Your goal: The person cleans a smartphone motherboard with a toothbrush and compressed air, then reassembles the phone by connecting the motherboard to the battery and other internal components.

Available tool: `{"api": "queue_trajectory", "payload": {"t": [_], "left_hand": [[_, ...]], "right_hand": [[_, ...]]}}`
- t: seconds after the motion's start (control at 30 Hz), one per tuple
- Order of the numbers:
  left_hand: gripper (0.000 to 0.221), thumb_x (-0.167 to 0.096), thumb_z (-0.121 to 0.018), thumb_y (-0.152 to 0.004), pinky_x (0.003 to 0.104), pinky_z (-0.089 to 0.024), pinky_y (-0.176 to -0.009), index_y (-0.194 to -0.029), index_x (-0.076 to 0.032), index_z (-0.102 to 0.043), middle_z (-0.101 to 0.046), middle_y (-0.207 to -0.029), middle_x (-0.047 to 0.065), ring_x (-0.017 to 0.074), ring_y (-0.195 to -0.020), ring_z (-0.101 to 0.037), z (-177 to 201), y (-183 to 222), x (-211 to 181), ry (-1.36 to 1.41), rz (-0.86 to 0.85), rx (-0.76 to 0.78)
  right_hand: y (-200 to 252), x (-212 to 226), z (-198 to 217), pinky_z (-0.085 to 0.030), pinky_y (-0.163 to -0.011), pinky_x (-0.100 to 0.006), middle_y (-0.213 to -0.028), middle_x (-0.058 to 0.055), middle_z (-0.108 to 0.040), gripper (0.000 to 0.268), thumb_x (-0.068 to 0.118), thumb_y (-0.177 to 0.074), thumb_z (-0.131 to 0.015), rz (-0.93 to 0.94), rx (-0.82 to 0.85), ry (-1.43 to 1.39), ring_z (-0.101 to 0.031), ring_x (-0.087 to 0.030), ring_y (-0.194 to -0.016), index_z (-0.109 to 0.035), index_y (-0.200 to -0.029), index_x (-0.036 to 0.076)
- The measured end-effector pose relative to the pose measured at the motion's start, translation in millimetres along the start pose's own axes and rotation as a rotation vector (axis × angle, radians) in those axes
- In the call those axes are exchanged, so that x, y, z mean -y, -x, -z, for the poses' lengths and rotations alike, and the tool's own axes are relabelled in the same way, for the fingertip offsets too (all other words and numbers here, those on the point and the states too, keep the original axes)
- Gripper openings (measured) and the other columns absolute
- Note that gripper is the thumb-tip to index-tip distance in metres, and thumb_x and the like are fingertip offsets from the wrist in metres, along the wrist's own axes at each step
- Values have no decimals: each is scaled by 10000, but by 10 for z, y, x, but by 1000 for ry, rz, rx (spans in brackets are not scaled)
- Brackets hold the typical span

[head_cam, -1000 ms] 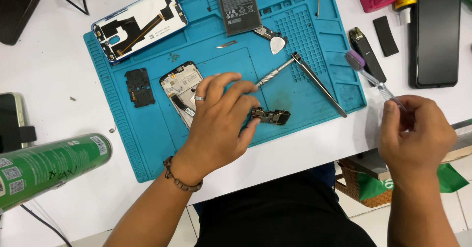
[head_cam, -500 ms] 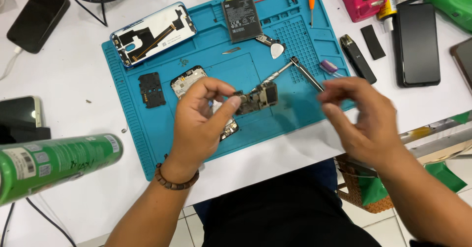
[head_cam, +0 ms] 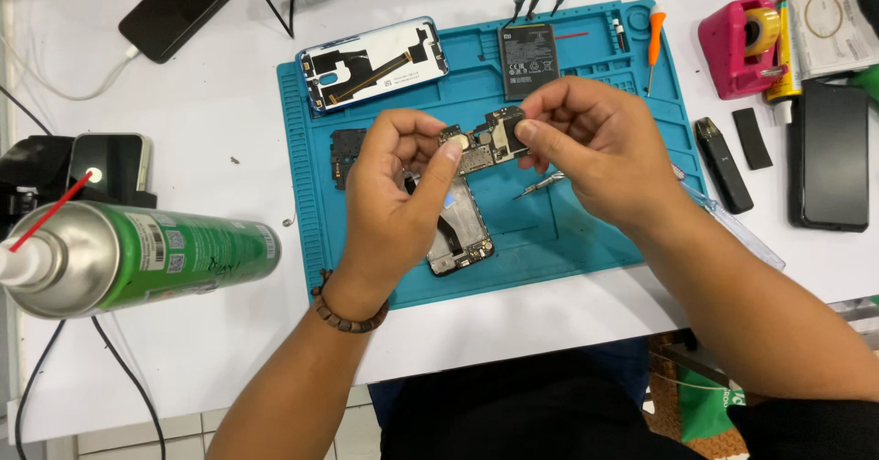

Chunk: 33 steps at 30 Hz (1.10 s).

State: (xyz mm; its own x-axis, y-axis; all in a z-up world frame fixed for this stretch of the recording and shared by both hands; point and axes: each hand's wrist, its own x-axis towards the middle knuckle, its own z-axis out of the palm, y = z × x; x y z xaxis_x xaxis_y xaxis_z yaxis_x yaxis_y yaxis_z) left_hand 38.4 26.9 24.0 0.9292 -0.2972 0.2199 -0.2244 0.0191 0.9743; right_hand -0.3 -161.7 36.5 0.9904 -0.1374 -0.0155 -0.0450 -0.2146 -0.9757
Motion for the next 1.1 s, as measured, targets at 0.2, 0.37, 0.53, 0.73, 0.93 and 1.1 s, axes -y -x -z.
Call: {"api": "queue_trajectory", "payload": {"t": [0.2, 0.37, 0.53, 0.73, 0.93, 1.1], "left_hand": [[126, -155, -546, -908, 221, -452, -536, -976, -79, -471, -640, -618, 18, 79, -534, -535, -13, -147, -39, -90, 137, 179], [189, -171, -554, -904, 220, -547, -568, -1035, -49, -495, -684, -658, 36, 107, -601, -660, -44, -122, 8, -125, 162, 186], [303, -196, -557, -900, 244, -482, -561, -1164, -75, -468, -717, -688, 15, 91, -577, -627, -5, -45, 62, -199, 145, 222], [351, -186, -528, -947, 284, -525, -738, -1242, -34, -413, -683, -810, 39, 159, -760, -678, 156, -91, 170, -316, -72, 208], [283, -176, -550, -930, 379, -473, -786, -1158, -9, -552, -642, -947, 66, 242, -895, -583, 352, -235, 152, -777, -310, 189], [450, -291, -633, -858, 464, -388, -861, -1226, -44, -554, -588, -1099, 100, 296, -1047, -503, 378, -228, 186, -1014, -274, 387]], "right_hand": [[-27, -76, 49, -533, -640, -203, -795, -46, -629, 96, 52, -907, -591, 15, 9, -84, -649, -118, -687, -596, -1000, 28], [34, -187, 52, -566, -641, -228, -878, -82, -658, 153, 40, -901, -566, -15, 43, -147, -666, -146, -717, -592, -1050, 15], [34, -247, 9, -578, -658, -231, -845, -71, -648, 137, 47, -883, -599, -57, 51, -185, -638, -135, -695, -615, -1016, 18], [68, -326, 1, -578, -676, -222, -881, -87, -627, 120, 16, -897, -593, -14, 4, -196, -631, -142, -732, -579, -1016, 8], [45, -306, 38, -584, -681, -226, -883, -75, -571, 131, -6, -929, -562, 29, -102, -96, -589, -133, -734, -553, -1059, 3], [30, -334, 39, -579, -678, -224, -877, -74, -563, 136, -15, -931, -562, 31, -116, -96, -571, -129, -711, -546, -1065, -1]]}}
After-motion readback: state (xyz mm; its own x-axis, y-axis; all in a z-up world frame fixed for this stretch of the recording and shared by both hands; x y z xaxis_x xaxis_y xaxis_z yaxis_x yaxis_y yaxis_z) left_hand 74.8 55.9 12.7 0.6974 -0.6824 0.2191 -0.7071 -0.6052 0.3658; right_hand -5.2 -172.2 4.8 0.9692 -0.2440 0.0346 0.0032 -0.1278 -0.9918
